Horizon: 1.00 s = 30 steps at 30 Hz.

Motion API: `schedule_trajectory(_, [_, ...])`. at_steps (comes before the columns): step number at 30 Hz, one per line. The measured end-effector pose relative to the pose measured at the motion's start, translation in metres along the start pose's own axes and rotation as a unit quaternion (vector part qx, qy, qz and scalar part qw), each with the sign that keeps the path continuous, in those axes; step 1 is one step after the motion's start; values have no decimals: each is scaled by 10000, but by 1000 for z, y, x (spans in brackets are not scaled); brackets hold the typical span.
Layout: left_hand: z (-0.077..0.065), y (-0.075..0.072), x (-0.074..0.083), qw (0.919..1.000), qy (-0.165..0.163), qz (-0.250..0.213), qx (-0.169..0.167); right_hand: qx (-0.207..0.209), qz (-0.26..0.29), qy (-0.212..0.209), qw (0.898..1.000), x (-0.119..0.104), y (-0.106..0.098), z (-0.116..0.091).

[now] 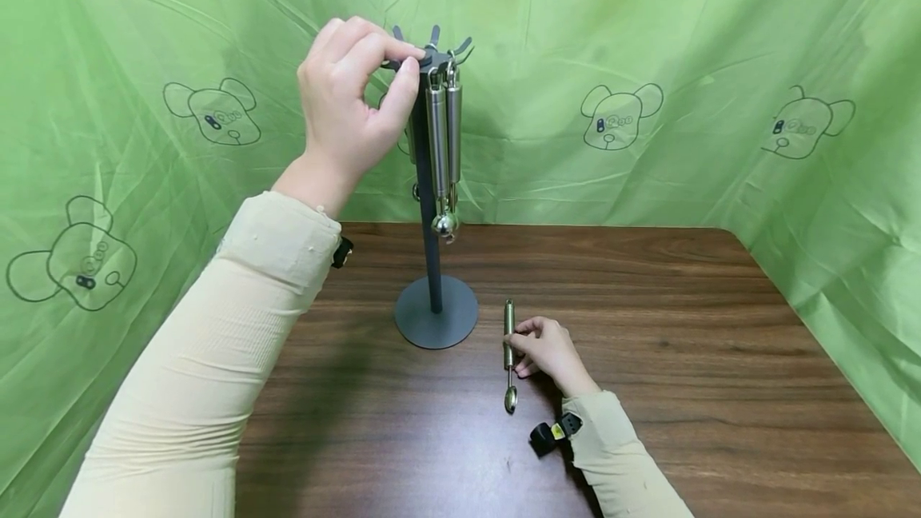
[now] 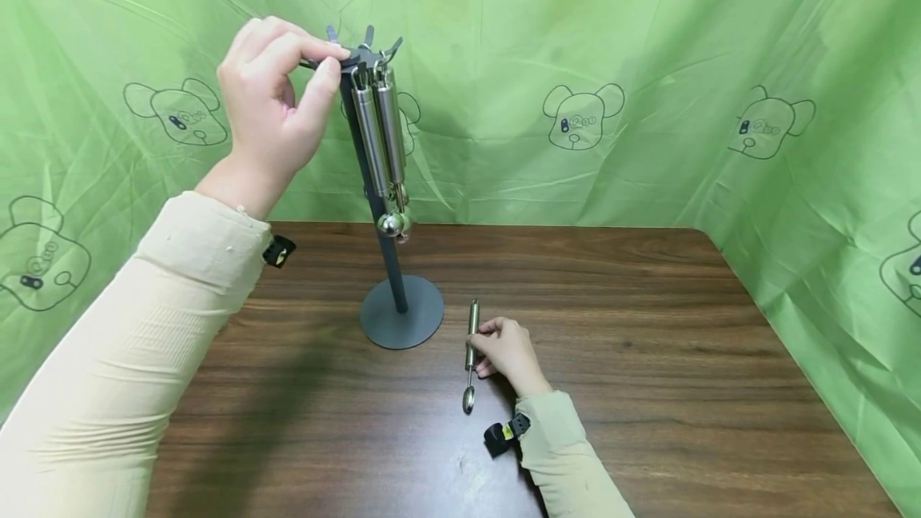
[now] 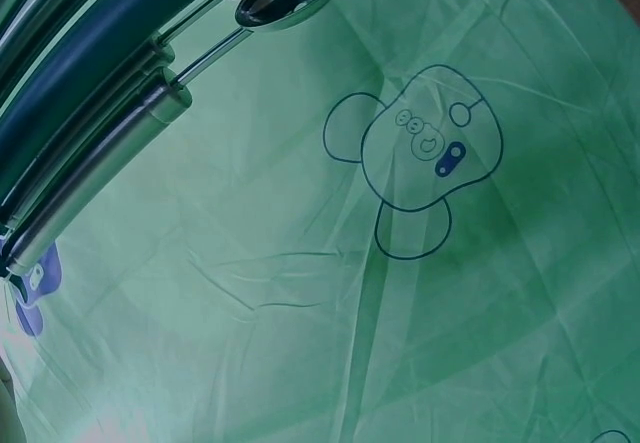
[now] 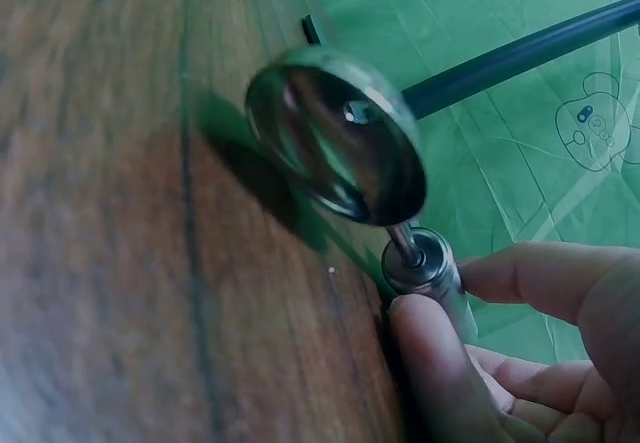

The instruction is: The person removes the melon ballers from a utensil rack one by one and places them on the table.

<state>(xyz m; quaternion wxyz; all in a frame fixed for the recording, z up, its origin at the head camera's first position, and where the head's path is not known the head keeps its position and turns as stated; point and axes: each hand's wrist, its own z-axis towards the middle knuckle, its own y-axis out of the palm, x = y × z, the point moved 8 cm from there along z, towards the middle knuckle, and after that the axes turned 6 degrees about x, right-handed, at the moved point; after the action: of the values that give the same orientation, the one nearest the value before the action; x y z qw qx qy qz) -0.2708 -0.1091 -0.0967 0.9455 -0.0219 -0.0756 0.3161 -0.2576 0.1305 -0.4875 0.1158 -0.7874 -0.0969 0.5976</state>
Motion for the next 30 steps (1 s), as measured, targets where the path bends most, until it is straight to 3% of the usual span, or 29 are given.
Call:
schedule_trajectory(21, [0,-3,0,10000,-78,-46,31,-288,189,7,9994,1,-8,0])
schedule_trajectory(30, [1,-1,1,9999,-16,-118,-22,-12,-60,-476,9988,-30,-26,-2])
